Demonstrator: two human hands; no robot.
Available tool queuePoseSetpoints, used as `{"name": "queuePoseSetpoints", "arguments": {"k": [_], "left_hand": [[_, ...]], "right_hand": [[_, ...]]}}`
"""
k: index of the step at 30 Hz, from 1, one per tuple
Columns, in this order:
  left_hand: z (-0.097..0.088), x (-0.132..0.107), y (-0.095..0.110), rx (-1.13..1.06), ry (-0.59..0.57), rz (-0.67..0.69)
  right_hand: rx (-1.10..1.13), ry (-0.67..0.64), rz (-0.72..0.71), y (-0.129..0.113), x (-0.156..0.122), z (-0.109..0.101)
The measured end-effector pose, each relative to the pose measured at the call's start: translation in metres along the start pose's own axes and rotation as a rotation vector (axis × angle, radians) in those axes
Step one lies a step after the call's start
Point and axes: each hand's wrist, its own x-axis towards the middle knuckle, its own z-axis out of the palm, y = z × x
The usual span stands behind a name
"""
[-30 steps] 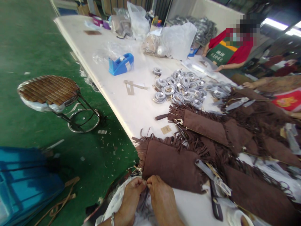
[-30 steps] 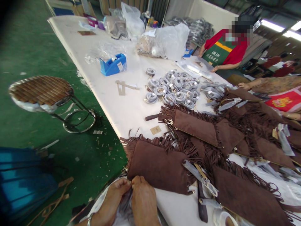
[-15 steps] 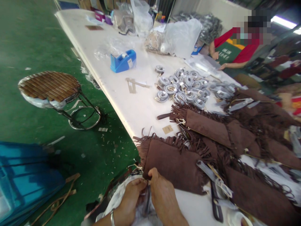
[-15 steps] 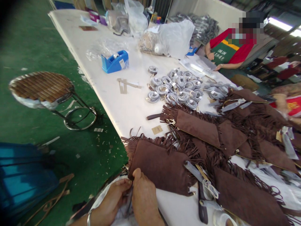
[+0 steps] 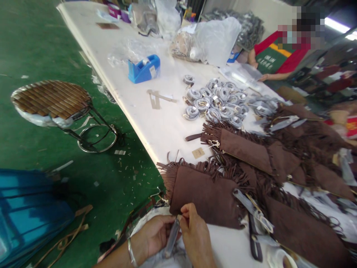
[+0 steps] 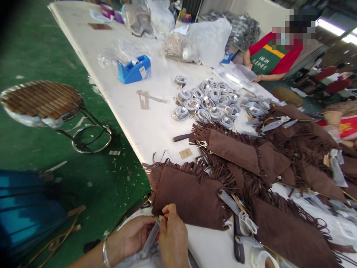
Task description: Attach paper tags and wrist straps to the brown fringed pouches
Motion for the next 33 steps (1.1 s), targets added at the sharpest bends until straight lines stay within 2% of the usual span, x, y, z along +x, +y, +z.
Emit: {"name": "queuePoseSetpoints", "arguments": {"k": [11, 16, 21, 25, 28, 33], "left_hand": [[0.010, -0.011, 0.003, 0.005, -0.104, 0.018], [0.013, -0.016, 0.005, 0.003, -0.191, -0.009], [0.017, -0.018, 0.000, 0.019, -0.120, 0.034], [0.015, -0.017, -0.005, 0.075, -0.088, 0.223], [0.012, -0.019, -0.007, 0.111, -0.017, 0.349], [0.008, -0.020, -0.006, 0.119, 0.064, 0.339]], "right_hand": [[0.392, 0.090, 0.135, 0.020, -0.008, 0.015], [0.410, 0.098, 0.177, 0.019, -0.015, 0.020], [0.244, 0.147, 0.093, 0.011, -0.023, 0.020], [0.165, 0.172, -0.015, 0.004, -0.028, 0.021], [0.198, 0.136, -0.042, 0.003, -0.028, 0.022], [0.314, 0.104, -0.017, 0.008, -0.027, 0.026]]}}
